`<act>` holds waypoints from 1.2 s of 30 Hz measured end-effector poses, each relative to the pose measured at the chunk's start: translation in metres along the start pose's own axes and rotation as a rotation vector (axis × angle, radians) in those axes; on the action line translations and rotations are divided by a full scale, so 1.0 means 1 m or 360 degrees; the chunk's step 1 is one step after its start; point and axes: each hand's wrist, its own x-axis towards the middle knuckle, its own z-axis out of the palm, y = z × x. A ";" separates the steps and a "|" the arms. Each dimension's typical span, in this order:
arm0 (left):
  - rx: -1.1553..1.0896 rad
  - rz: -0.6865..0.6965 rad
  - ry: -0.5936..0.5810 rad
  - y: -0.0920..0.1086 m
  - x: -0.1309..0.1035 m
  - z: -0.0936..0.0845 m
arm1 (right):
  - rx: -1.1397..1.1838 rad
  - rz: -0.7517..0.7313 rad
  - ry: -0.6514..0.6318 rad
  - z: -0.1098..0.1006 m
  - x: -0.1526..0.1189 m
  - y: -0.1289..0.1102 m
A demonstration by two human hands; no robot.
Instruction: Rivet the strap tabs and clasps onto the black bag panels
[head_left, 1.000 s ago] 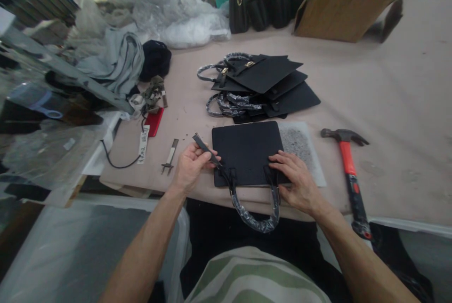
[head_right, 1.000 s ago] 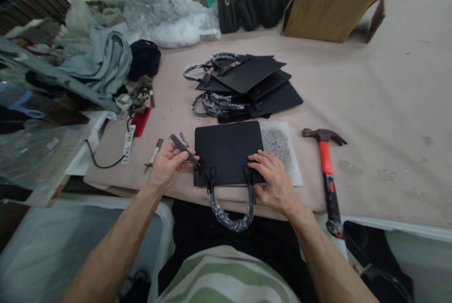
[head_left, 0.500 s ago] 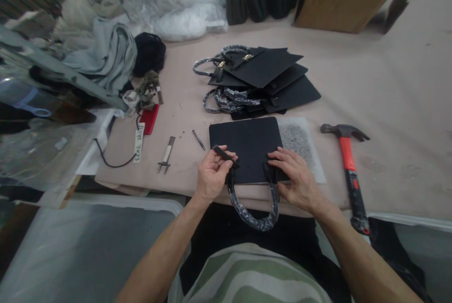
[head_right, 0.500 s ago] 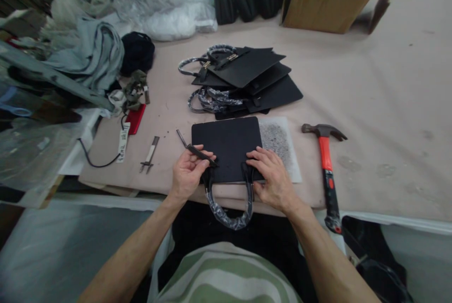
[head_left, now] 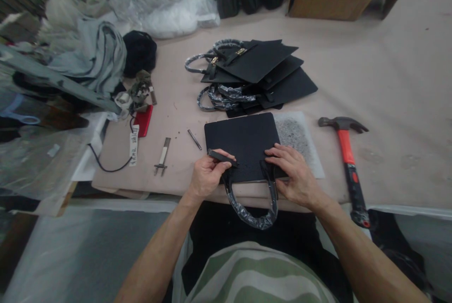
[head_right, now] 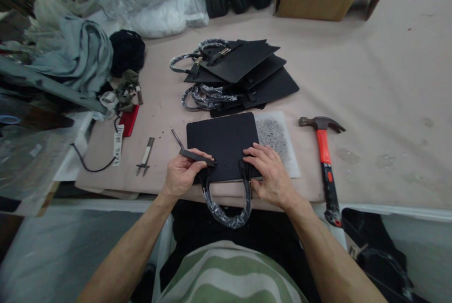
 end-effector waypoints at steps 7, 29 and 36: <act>0.0241 0.0149 0.0018 0.000 -0.005 0.010 | -0.0003 -0.0005 -0.0003 0.001 -0.001 0.001; 0.0656 0.0520 0.0042 -0.005 -0.002 0.024 | 0.0009 -0.0019 0.0030 0.000 0.000 -0.001; 0.0813 0.0707 0.0137 -0.008 -0.004 0.030 | 0.0015 0.0008 -0.0007 0.002 -0.003 0.001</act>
